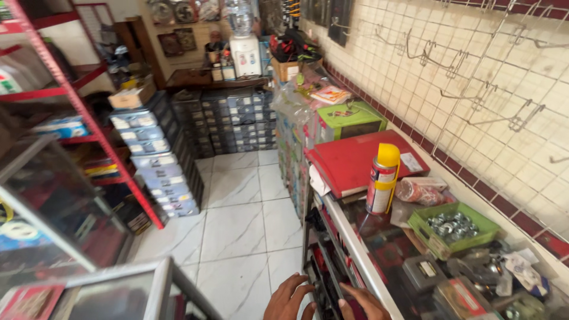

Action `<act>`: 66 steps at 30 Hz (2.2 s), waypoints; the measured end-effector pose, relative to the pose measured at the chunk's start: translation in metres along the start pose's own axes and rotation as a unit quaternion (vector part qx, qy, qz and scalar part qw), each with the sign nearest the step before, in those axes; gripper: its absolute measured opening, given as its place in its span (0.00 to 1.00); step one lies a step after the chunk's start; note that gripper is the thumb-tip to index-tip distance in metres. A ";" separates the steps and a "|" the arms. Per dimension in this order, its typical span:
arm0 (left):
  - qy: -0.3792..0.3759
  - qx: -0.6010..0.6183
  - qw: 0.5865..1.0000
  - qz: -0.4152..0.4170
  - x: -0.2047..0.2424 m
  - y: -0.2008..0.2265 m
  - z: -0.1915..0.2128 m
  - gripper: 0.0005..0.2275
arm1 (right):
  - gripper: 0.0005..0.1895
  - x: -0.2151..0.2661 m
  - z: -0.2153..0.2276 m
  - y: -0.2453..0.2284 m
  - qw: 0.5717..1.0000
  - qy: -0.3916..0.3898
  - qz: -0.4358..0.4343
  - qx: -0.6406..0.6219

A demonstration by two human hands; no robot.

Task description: The person organizes motorcycle parts and accessories by taking packaged items from a wall rack, carrying them to a glass display counter, and arranging them alongside other items.

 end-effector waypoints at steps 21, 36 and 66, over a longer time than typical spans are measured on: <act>0.120 0.129 0.976 -0.124 -0.240 -0.049 0.125 0.09 | 0.19 -0.251 -0.074 -0.068 0.994 0.100 0.030 0.014; 0.084 0.131 0.958 -0.243 -0.426 -0.022 0.159 0.09 | 0.19 -0.421 -0.050 -0.017 0.958 0.233 0.140 0.089; -0.052 0.341 0.767 -0.541 -0.724 0.227 0.211 0.12 | 0.17 -0.644 0.113 -0.114 0.810 0.450 0.090 0.365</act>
Point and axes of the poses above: each hand's wrist, its own x-axis away from the middle knuckle, its own z-axis out of the back of the hand, y = z × x, the point moved 2 cm from there along -x, towards the middle knuckle, and after that the axes turned 15 degrees about z, right-handed, at the moved point
